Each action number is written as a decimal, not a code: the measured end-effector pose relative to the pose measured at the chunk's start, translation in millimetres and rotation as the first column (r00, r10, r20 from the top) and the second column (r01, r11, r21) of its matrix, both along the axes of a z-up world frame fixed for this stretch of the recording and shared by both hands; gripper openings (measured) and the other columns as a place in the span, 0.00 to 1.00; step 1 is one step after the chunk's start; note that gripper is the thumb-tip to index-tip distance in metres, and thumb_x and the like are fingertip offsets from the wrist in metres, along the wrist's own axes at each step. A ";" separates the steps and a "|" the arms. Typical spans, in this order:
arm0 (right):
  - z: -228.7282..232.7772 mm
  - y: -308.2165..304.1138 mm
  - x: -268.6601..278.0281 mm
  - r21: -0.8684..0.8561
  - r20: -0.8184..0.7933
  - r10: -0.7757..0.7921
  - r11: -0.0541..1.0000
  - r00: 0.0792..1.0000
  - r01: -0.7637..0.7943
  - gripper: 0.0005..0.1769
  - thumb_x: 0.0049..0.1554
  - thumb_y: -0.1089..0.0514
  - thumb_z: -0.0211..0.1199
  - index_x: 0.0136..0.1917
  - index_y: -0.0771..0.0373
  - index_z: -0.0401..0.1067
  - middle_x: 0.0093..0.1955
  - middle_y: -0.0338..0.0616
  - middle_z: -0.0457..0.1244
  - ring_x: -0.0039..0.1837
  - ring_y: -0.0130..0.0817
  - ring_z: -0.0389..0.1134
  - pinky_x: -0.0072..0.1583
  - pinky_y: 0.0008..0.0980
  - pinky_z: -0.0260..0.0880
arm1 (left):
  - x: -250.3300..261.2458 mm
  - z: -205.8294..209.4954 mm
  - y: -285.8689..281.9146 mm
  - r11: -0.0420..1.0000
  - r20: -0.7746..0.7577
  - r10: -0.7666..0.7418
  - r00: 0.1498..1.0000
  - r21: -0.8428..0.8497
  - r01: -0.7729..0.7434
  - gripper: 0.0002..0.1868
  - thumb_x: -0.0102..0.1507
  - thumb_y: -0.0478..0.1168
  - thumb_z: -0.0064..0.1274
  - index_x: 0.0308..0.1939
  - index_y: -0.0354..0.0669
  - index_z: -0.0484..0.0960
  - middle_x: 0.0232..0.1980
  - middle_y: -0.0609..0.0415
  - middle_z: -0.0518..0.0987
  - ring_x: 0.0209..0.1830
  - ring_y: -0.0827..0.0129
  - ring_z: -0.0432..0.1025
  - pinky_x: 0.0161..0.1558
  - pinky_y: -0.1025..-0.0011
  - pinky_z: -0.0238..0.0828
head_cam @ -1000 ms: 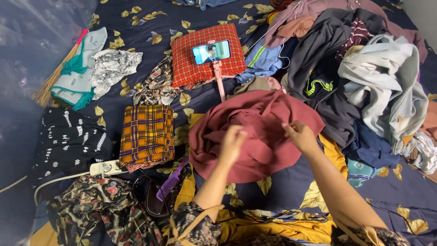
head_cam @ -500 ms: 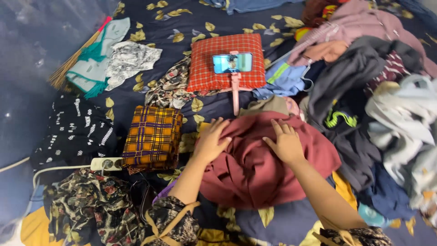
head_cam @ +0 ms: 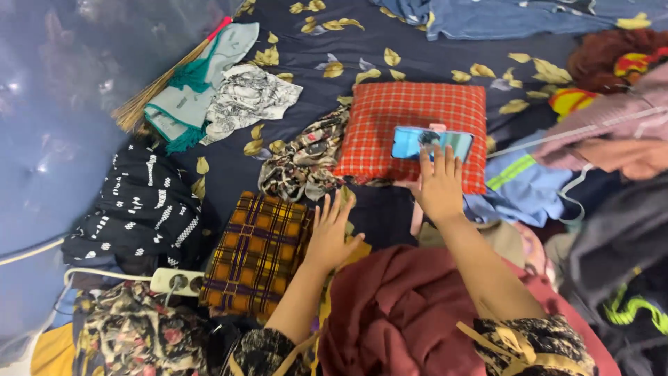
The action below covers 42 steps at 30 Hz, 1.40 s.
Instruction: Folding and organizing various articles of clothing on a bed.
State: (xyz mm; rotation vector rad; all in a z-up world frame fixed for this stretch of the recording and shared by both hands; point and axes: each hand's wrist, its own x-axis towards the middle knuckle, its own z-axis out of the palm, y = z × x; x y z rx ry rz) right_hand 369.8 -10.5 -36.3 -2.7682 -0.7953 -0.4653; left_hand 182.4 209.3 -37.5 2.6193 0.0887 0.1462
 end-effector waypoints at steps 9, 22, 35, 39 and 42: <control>-7.9 46.0 44.4 0.006 0.074 -0.028 1.000 0.997 0.028 0.49 0.50 0.54 0.71 0.81 0.62 0.56 0.84 0.59 0.44 0.85 0.63 0.34 0.77 0.70 0.29 | 17.3 -21.0 7.5 0.999 -0.048 -0.002 0.999 -0.037 0.000 0.48 0.63 0.55 0.60 0.81 0.55 0.50 0.84 0.42 0.42 0.84 0.45 0.34 0.77 0.46 0.30; -40.9 57.7 45.7 0.112 0.199 -0.052 0.993 0.979 0.030 0.40 0.53 0.74 0.55 0.80 0.76 0.56 0.86 0.60 0.43 0.88 0.59 0.35 0.81 0.68 0.27 | 13.4 -21.7 -8.5 0.994 -0.006 -0.026 1.000 -0.105 0.025 0.48 0.62 0.54 0.61 0.80 0.51 0.52 0.85 0.41 0.43 0.85 0.44 0.36 0.78 0.46 0.31; -40.0 60.7 43.3 0.155 0.164 -0.086 0.986 0.983 0.060 0.40 0.51 0.77 0.55 0.77 0.72 0.59 0.85 0.61 0.44 0.87 0.62 0.35 0.80 0.70 0.28 | 9.0 -41.7 -11.2 0.992 0.029 0.012 1.000 -0.128 -0.009 0.47 0.63 0.48 0.60 0.81 0.51 0.52 0.84 0.38 0.44 0.84 0.43 0.37 0.78 0.46 0.33; -44.0 61.7 43.8 0.152 0.164 -0.107 0.985 0.981 0.082 0.42 0.52 0.78 0.53 0.79 0.70 0.57 0.86 0.61 0.42 0.88 0.61 0.35 0.81 0.70 0.29 | 3.8 -47.8 -10.9 0.990 0.045 0.042 0.998 -0.137 -0.036 0.46 0.62 0.45 0.60 0.80 0.50 0.52 0.84 0.38 0.45 0.84 0.42 0.38 0.78 0.47 0.34; -52.0 57.7 43.2 0.048 0.223 -0.154 0.988 0.963 0.147 0.44 0.56 0.72 0.59 0.84 0.67 0.54 0.88 0.62 0.40 0.88 0.60 0.35 0.80 0.68 0.29 | -4.7 -44.7 -10.0 0.992 0.035 0.046 0.998 -0.123 -0.041 0.47 0.62 0.46 0.61 0.80 0.48 0.51 0.83 0.37 0.45 0.83 0.41 0.39 0.77 0.46 0.34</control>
